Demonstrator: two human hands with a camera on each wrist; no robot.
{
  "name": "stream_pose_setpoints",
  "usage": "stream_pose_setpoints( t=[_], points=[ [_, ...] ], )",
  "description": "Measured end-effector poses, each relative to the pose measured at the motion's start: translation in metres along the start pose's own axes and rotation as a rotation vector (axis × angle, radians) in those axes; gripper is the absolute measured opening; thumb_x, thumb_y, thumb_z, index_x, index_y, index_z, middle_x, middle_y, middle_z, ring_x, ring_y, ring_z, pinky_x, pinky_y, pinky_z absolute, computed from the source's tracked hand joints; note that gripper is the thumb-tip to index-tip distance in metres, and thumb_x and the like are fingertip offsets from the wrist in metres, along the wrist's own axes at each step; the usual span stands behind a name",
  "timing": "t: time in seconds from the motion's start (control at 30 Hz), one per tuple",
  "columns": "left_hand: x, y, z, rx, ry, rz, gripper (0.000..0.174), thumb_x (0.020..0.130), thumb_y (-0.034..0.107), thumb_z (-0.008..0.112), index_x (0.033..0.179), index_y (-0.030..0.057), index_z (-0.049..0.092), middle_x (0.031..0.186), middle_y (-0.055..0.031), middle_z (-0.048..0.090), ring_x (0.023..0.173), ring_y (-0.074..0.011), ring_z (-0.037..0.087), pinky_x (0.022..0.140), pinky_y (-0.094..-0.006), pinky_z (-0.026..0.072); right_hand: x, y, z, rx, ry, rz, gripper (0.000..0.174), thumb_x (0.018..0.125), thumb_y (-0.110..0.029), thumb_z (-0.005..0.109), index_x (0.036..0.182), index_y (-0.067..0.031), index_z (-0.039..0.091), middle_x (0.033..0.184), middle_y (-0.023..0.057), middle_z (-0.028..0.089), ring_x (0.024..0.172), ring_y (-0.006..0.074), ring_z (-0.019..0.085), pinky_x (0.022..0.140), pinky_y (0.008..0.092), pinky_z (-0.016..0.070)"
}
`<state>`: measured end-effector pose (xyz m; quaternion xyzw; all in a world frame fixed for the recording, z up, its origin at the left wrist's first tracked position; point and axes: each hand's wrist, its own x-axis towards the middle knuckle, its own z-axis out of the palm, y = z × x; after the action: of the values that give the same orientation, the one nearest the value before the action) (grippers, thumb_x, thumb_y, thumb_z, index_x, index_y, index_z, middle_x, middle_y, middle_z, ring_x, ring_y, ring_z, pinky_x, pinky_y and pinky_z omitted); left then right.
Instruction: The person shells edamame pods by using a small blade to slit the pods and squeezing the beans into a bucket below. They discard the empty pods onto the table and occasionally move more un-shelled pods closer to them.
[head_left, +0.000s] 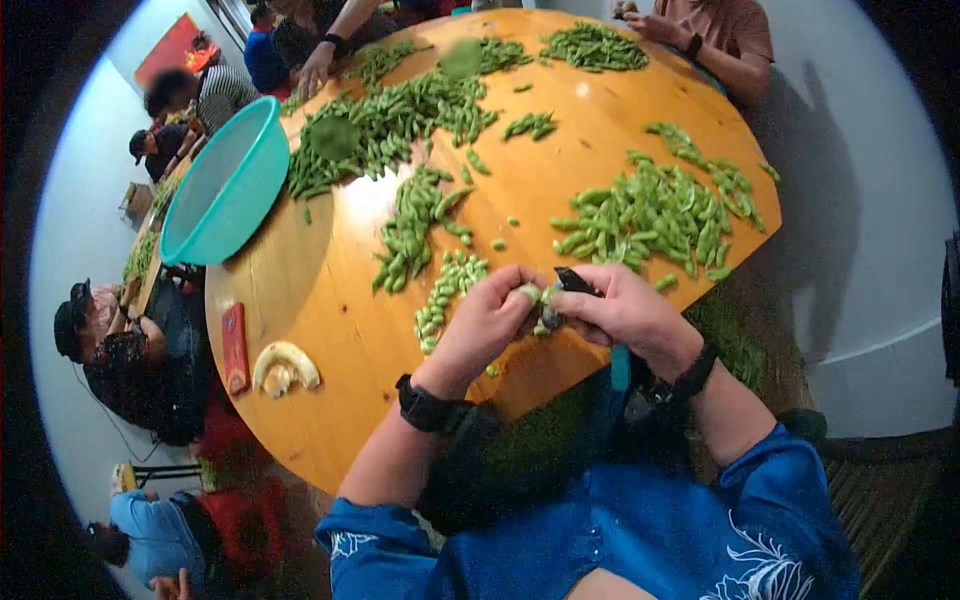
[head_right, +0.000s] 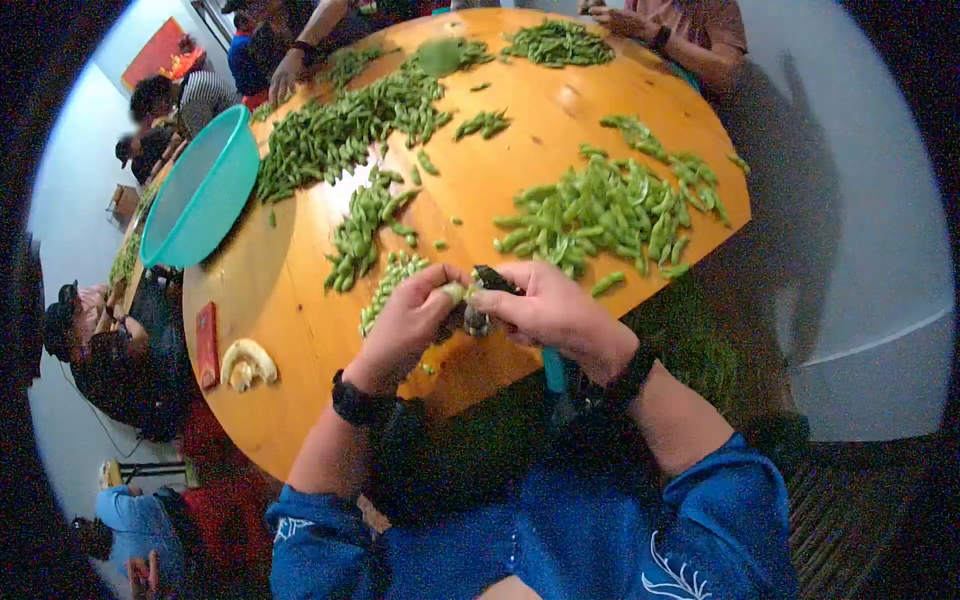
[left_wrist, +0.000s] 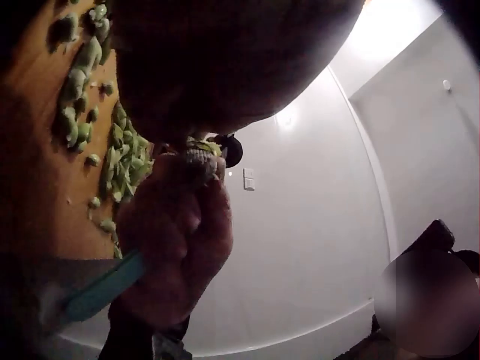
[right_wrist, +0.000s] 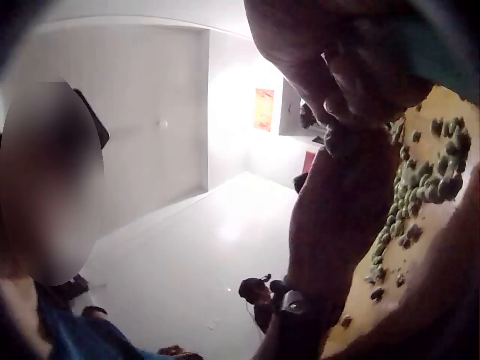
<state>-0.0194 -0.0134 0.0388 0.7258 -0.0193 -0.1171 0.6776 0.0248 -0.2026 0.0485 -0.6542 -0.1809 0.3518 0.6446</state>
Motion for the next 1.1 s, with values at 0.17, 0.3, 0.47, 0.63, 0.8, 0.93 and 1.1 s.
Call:
stream_pose_setpoints(
  t=[0.17,0.3,0.47,0.63,0.8,0.93,1.1],
  points=[
    [0.004,-0.014,0.006,0.024,0.159,0.108,0.019,0.092,0.012,0.043,0.108,0.0065,0.051,0.073,0.0037,0.051,0.055,-0.0025,0.041,0.046,-0.0177,0.0324,-0.002,-0.001,0.008,-0.705,0.363,-0.333,0.021,0.08,-0.016,0.065,0.08,0.0012,0.054,0.063,0.0166,0.052,0.057,0.0267,0.053,0.054,0.0374,0.0408],
    [0.005,-0.022,0.014,0.145,0.091,0.188,0.024,0.091,0.004,0.039,0.114,-0.0015,0.045,0.097,-0.0161,0.058,0.089,-0.0246,0.059,0.08,-0.0342,0.0464,-0.001,0.009,0.018,-0.695,0.406,-0.467,0.017,0.08,-0.013,0.065,0.081,0.0003,0.054,0.065,0.0175,0.054,0.06,0.0335,0.055,0.055,0.0393,0.0416],
    [0.005,-0.025,0.019,0.16,0.103,0.273,0.026,0.089,0.003,0.04,0.114,-0.0017,0.046,0.095,-0.0171,0.059,0.089,-0.0267,0.06,0.079,-0.0356,0.0466,-0.001,0.012,0.021,-0.791,0.45,-0.422,0.016,0.079,-0.014,0.064,0.081,-0.0012,0.055,0.066,0.0177,0.056,0.063,0.0363,0.057,0.055,0.0427,0.043],
    [0.005,-0.028,0.028,0.297,0.194,0.391,0.025,0.087,0.0,0.041,0.11,-0.0023,0.05,0.088,-0.0234,0.061,0.085,-0.0345,0.062,0.076,-0.0396,0.0478,0.0,0.018,0.026,-0.913,0.532,-0.433,0.013,0.079,-0.014,0.063,0.081,-0.0033,0.055,0.068,0.0181,0.058,0.066,0.0372,0.059,0.057,0.0463,0.0449],
    [0.004,-0.02,0.034,0.483,0.369,0.327,0.021,0.084,0.003,0.049,0.103,-0.0017,0.055,0.083,-0.0235,0.061,0.074,-0.0392,0.061,0.067,-0.0409,0.0486,0.005,0.024,0.025,-1.0,0.562,-0.458,0.012,0.079,-0.014,0.062,0.081,-0.0045,0.055,0.07,0.0195,0.058,0.068,0.0383,0.059,0.059,0.048,0.0459],
    [0.004,-0.012,0.018,0.483,0.362,0.178,0.015,0.082,0.006,0.054,0.094,0.0008,0.061,0.082,-0.0196,0.062,0.074,-0.0364,0.06,0.066,-0.0395,0.0478,0.007,0.017,0.002,-0.989,0.552,-0.39,0.014,0.08,-0.017,0.06,0.084,-0.0037,0.055,0.071,0.0206,0.059,0.069,0.0392,0.06,0.061,0.0484,0.0464],
    [0.0,-0.007,-0.017,1.178,0.404,0.494,0.017,0.071,0.004,0.059,0.086,0.0078,0.066,0.095,-0.0084,0.061,0.091,-0.0276,0.055,0.077,-0.0378,0.0447,0.011,0.009,-0.045,-0.937,0.624,-0.503,0.023,0.086,-0.016,0.056,0.099,0.0037,0.055,0.074,0.0215,0.056,0.068,0.0369,0.056,0.062,0.0392,0.0443]
  ],
)
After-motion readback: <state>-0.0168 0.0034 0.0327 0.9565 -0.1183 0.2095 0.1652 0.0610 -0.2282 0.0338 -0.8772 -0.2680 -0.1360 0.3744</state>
